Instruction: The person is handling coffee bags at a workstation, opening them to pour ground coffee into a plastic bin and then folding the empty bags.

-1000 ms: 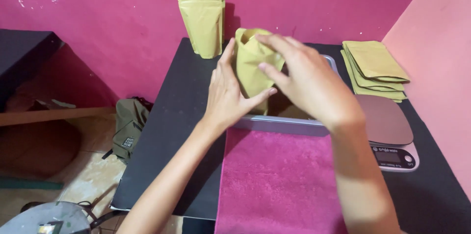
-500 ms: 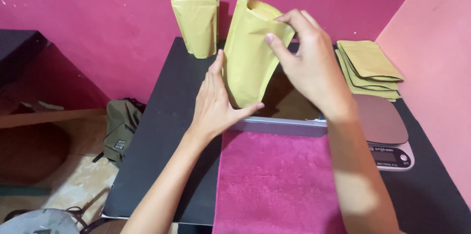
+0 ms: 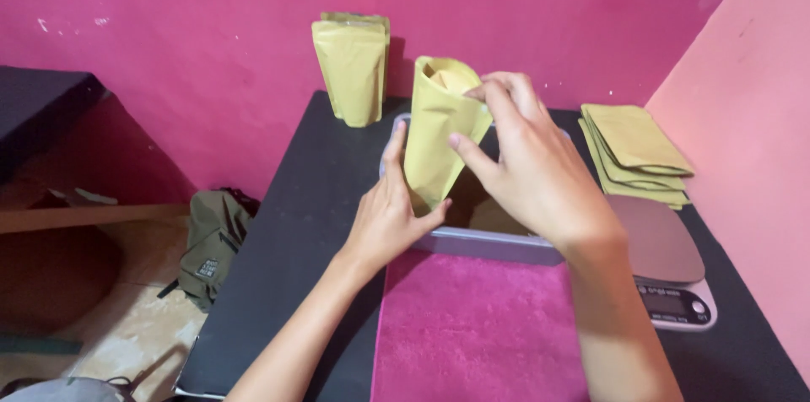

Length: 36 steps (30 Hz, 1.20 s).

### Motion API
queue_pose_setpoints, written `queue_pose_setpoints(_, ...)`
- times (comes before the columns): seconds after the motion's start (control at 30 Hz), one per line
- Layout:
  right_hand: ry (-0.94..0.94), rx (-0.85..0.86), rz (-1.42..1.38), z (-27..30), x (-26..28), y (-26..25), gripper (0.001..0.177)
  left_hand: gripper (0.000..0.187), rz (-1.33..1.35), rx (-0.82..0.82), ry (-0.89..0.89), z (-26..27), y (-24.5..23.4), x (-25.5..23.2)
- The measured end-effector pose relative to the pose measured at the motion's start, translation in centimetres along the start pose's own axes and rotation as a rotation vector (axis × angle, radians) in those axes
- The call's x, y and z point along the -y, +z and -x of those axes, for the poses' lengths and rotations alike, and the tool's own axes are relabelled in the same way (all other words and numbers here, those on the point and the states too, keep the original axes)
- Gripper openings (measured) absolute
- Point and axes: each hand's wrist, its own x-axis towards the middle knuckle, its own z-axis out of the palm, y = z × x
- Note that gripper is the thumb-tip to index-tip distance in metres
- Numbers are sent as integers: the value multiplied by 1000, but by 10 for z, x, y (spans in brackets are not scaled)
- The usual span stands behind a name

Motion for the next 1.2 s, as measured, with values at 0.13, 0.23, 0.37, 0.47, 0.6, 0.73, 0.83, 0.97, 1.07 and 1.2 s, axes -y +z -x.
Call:
queue_pose_setpoints(0.13,-35,-41,-17,3,0,-4,39,107,17,31,-87,-2,-4,-2)
queue_pose_setpoints(0.23,-247,-166,-26,6,-1,-6,55,92,2,-16,16,-5,1,11)
queue_pose_setpoints(0.37,-255,-148,-3,12,6,-10,67,82,-13,4,19,-4,6,21)
queue_pose_setpoints(0.47,-266,-146,15,15,4,-7,74,82,-9,3,34,-3,6,20)
queue_pose_setpoints(0.6,-270,-291,152,11,-4,5,90,81,27,7,4,-3,3,16)
queue_pose_setpoints(0.73,-210,-365,268,6,-5,17,110,80,-3,-28,34,-2,8,22)
queue_pose_setpoints(0.83,-203,103,75,2,-1,18,71,76,-39,-41,85,-3,9,23)
queue_pose_setpoints(0.97,-294,-239,276,-2,-1,23,82,82,-83,-52,104,-3,11,25)
queue_pose_setpoints(1.07,-278,-122,262,-5,-6,28,78,83,-120,-64,132,-4,13,29)
queue_pose_setpoints(1.2,-272,-305,300,-4,0,26,83,87,-147,-82,139,-3,13,26)
